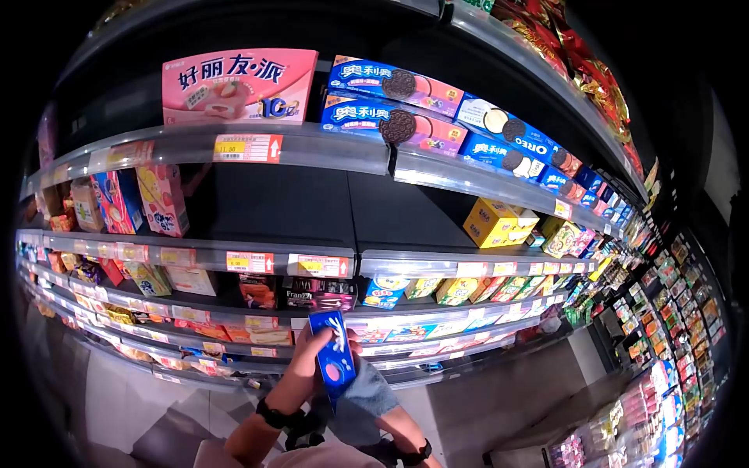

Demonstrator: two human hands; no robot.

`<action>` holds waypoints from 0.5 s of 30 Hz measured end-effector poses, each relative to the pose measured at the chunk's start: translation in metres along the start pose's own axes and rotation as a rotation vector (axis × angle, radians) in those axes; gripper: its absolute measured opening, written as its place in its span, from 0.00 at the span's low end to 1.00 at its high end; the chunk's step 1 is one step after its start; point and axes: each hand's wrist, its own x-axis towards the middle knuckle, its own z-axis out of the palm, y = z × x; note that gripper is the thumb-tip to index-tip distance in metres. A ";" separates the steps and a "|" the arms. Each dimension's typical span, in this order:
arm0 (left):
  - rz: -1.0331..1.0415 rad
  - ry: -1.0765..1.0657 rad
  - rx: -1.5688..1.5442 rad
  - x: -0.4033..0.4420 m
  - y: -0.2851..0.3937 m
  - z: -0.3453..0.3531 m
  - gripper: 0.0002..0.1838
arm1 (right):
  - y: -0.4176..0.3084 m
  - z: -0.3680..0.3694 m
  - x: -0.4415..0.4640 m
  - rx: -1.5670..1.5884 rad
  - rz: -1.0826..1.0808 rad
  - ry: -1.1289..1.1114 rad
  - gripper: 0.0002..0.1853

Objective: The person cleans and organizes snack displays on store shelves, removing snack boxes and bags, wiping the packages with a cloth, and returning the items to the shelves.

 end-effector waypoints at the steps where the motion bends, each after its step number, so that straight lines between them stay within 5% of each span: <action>1: 0.022 0.109 -0.032 0.001 -0.001 0.004 0.22 | -0.010 0.005 0.005 -0.035 0.092 0.010 0.30; 2: 0.028 0.110 -0.031 0.002 0.001 0.010 0.22 | -0.020 0.007 0.009 -0.071 0.181 0.023 0.29; 4: 0.378 0.316 0.074 0.001 0.008 0.021 0.25 | -0.019 0.003 0.011 -0.129 0.216 0.030 0.27; 5: 0.505 0.247 0.126 0.005 0.007 0.006 0.23 | -0.018 0.001 0.012 -0.186 0.254 0.040 0.25; 6: 0.620 0.418 0.050 0.006 -0.002 -0.011 0.37 | -0.004 0.005 0.009 -0.184 0.250 0.046 0.25; 8: 0.824 0.267 0.287 -0.014 0.010 0.023 0.43 | 0.049 0.017 -0.002 0.514 0.148 0.353 0.21; 9: 0.978 0.328 0.353 -0.014 -0.016 0.012 0.47 | 0.073 0.020 -0.002 -0.089 -0.113 0.380 0.21; 10: 1.006 0.290 0.448 -0.022 -0.030 0.020 0.53 | 0.069 0.021 0.000 -0.083 -0.117 0.390 0.21; 12: 1.305 -0.169 0.729 -0.019 -0.027 0.036 0.45 | 0.040 0.021 0.004 0.948 0.216 0.353 0.23; 13: 0.929 -0.188 1.043 -0.041 -0.015 0.037 0.38 | 0.016 0.018 -0.005 0.880 0.173 0.327 0.23; 15: 0.855 -0.295 1.129 -0.029 -0.038 0.020 0.32 | 0.006 0.012 -0.019 0.793 0.147 0.330 0.22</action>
